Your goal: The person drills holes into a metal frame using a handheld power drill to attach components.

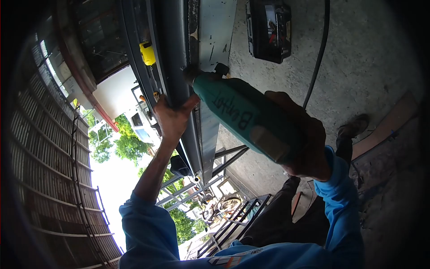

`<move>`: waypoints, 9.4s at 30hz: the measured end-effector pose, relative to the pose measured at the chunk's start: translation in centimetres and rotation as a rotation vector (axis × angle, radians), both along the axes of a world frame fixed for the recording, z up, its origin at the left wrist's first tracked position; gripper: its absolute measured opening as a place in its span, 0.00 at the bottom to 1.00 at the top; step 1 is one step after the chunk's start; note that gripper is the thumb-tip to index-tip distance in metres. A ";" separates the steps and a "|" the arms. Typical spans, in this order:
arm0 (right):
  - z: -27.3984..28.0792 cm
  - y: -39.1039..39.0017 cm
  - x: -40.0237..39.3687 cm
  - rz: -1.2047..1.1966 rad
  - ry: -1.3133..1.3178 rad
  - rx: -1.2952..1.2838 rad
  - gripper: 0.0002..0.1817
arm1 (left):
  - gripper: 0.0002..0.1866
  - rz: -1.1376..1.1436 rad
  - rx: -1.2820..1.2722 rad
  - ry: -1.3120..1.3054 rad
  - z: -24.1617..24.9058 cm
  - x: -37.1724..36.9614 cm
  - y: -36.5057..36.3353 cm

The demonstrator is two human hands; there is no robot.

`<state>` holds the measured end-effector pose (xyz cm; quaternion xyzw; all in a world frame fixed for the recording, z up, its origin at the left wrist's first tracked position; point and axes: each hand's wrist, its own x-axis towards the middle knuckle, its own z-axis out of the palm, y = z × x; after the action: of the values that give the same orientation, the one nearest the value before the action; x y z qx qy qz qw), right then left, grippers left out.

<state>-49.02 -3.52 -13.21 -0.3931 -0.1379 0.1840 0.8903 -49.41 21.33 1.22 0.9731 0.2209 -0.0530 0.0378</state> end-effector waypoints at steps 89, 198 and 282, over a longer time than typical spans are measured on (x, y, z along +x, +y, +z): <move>-3.1 -2.6 6.1 0.097 -0.622 -0.239 0.31 | 0.20 -0.057 -0.042 0.083 0.7 0.9 0.2; 1.0 -21.7 47.4 0.075 0.524 0.207 0.35 | 0.26 -0.247 -0.079 -0.102 -1.0 51.6 -15.5; 7.7 -21.8 48.1 0.079 0.107 -0.149 0.45 | 0.20 -0.061 -0.110 -0.045 -0.9 47.3 -18.1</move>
<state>-0.96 -25.34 -5.52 -0.4419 -0.0914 0.2497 0.8567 -2.16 3.23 0.36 0.9768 0.1868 -0.0444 0.0944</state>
